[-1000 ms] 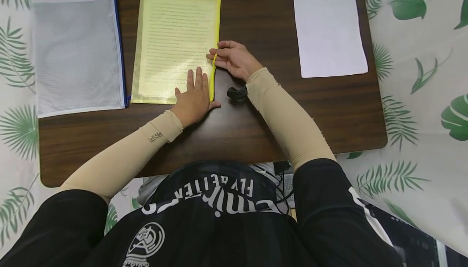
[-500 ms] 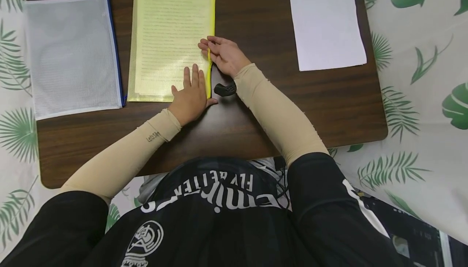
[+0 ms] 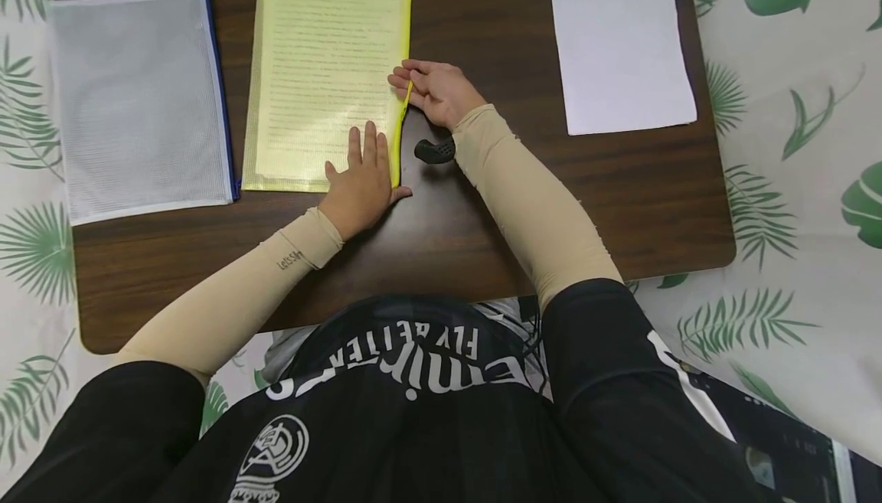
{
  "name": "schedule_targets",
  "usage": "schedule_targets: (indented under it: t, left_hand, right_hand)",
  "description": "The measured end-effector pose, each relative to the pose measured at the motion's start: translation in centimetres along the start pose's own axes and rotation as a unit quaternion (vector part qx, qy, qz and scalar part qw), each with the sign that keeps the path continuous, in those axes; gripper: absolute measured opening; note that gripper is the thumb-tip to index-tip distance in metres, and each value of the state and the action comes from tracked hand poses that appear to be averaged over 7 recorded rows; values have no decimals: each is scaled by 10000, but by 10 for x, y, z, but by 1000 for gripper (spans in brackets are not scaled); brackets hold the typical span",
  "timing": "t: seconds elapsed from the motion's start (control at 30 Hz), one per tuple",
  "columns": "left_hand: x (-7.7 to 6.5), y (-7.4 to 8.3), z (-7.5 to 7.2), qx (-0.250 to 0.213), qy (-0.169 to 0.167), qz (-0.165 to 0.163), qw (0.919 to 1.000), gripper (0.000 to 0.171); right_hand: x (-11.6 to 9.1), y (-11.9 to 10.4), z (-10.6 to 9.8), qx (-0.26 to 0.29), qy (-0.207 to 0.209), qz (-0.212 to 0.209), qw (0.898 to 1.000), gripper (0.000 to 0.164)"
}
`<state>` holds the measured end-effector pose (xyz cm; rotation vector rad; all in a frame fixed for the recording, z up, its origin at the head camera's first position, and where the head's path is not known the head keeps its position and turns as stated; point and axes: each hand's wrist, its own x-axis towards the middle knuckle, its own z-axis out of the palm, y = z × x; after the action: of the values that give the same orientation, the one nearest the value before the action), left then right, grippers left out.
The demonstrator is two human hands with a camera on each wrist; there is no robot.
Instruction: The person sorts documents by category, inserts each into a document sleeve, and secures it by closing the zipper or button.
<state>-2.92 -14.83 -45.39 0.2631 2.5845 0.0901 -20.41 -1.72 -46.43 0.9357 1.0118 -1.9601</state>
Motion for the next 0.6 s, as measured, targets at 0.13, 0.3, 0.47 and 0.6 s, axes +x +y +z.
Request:
schedule_targets:
  t: [0.13,0.3,0.47,0.6]
  left_hand:
    - [-1,-1,1,55,6,19,10000,96]
    - [-1,-2,-1,0,-41,10,10000,97]
    - [-2,-3,-2,-73,-60,-2,10000,97]
    - [-5,-3,-2,-55,-22,33,10000,96]
  right_hand:
    - [1,-6,1,11,63,-56,10000,36]
    - [3,-10,3,20,81,-27,10000,37]
    - [6,-13,4,31,18,-88,10000,38]
    - [9,-15,3,72,-60,-86,9999,41]
